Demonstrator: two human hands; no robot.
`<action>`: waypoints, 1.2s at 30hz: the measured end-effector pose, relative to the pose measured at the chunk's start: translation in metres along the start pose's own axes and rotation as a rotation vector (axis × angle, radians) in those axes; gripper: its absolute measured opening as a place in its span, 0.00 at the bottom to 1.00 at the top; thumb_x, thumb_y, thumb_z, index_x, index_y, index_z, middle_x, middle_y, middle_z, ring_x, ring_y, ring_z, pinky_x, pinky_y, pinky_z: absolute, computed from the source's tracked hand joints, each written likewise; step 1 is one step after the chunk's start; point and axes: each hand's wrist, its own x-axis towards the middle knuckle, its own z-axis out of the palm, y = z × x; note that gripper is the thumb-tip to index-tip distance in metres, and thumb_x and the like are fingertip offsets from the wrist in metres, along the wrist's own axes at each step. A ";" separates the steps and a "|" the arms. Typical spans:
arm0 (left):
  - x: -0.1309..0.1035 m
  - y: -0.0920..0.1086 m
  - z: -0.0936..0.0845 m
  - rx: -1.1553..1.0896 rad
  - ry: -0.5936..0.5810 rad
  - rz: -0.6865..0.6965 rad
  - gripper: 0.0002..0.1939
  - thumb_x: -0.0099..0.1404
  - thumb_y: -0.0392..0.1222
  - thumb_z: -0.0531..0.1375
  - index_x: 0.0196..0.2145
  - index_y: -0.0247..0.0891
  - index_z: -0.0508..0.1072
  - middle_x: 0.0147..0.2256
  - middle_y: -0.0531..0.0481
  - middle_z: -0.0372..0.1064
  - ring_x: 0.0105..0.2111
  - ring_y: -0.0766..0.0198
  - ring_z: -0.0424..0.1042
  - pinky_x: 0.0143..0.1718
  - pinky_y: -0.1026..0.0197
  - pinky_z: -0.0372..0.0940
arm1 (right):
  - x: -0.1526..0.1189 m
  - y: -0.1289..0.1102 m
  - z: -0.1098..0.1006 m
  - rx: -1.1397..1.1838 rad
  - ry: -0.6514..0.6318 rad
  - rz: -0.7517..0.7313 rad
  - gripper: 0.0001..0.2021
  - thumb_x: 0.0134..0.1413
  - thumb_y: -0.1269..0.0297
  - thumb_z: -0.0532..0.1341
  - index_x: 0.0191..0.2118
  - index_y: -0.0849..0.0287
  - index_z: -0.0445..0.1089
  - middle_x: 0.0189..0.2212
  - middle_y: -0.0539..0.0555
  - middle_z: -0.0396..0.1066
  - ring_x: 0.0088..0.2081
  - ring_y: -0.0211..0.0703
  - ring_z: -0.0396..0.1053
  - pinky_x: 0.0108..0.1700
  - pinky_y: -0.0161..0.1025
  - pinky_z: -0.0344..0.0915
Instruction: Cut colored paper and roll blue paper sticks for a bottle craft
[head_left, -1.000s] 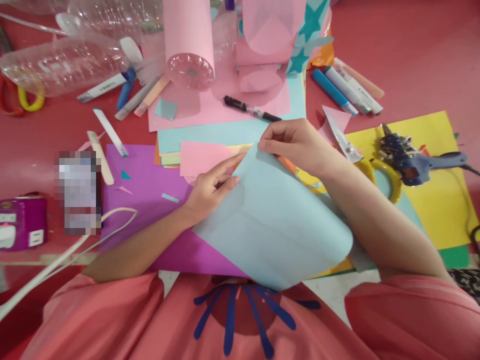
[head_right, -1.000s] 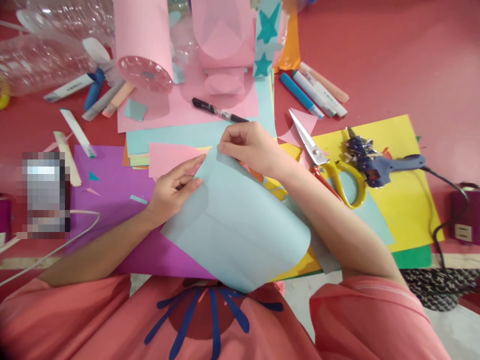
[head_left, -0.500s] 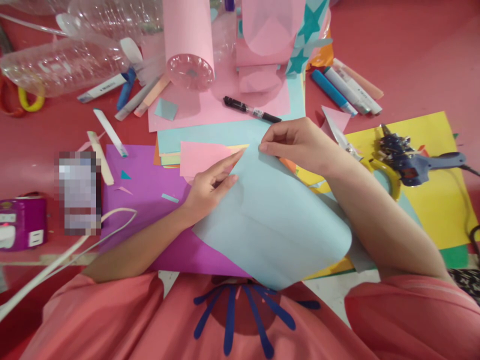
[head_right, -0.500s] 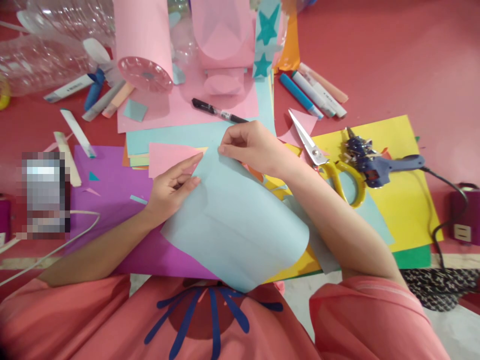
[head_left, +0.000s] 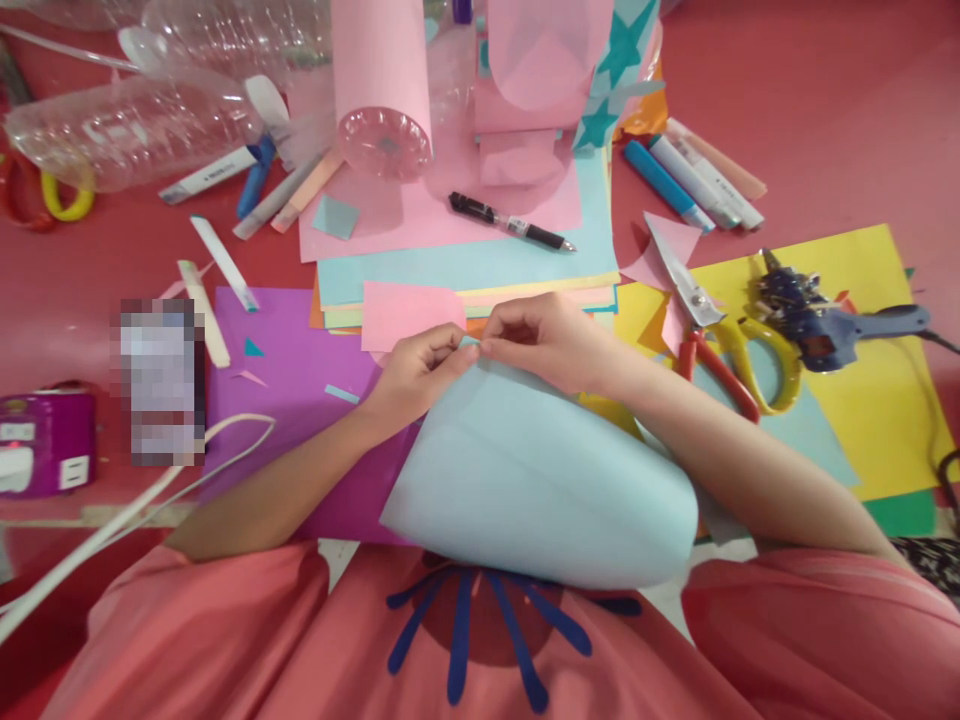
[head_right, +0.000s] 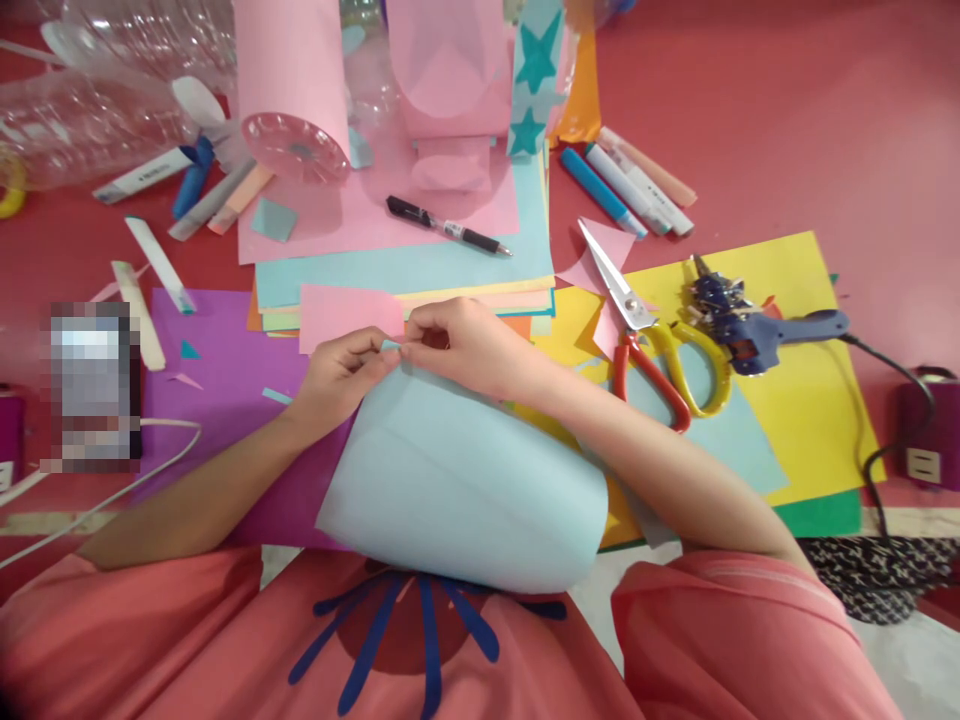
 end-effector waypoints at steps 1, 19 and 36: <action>0.000 0.001 0.000 0.002 0.005 0.004 0.19 0.61 0.50 0.61 0.21 0.40 0.57 0.16 0.62 0.44 0.15 0.75 0.42 0.16 0.66 0.40 | 0.000 0.001 0.000 -0.003 -0.003 -0.001 0.11 0.53 0.65 0.59 0.22 0.61 0.63 0.19 0.44 0.58 0.23 0.29 0.53 0.26 0.32 0.51; 0.020 -0.012 -0.041 0.022 0.416 0.218 0.27 0.57 0.63 0.63 0.22 0.41 0.57 0.18 0.60 0.42 0.17 0.73 0.42 0.15 0.64 0.39 | -0.001 -0.005 -0.056 -0.222 -0.067 0.174 0.08 0.55 0.63 0.61 0.27 0.60 0.70 0.22 0.48 0.66 0.23 0.32 0.59 0.25 0.34 0.55; 0.029 -0.024 -0.049 -0.047 0.567 0.278 0.27 0.57 0.62 0.64 0.22 0.40 0.56 0.20 0.59 0.43 0.19 0.72 0.45 0.20 0.64 0.44 | -0.017 -0.018 -0.108 -0.565 0.044 0.381 0.08 0.56 0.70 0.62 0.27 0.61 0.73 0.23 0.50 0.72 0.27 0.32 0.63 0.34 0.38 0.59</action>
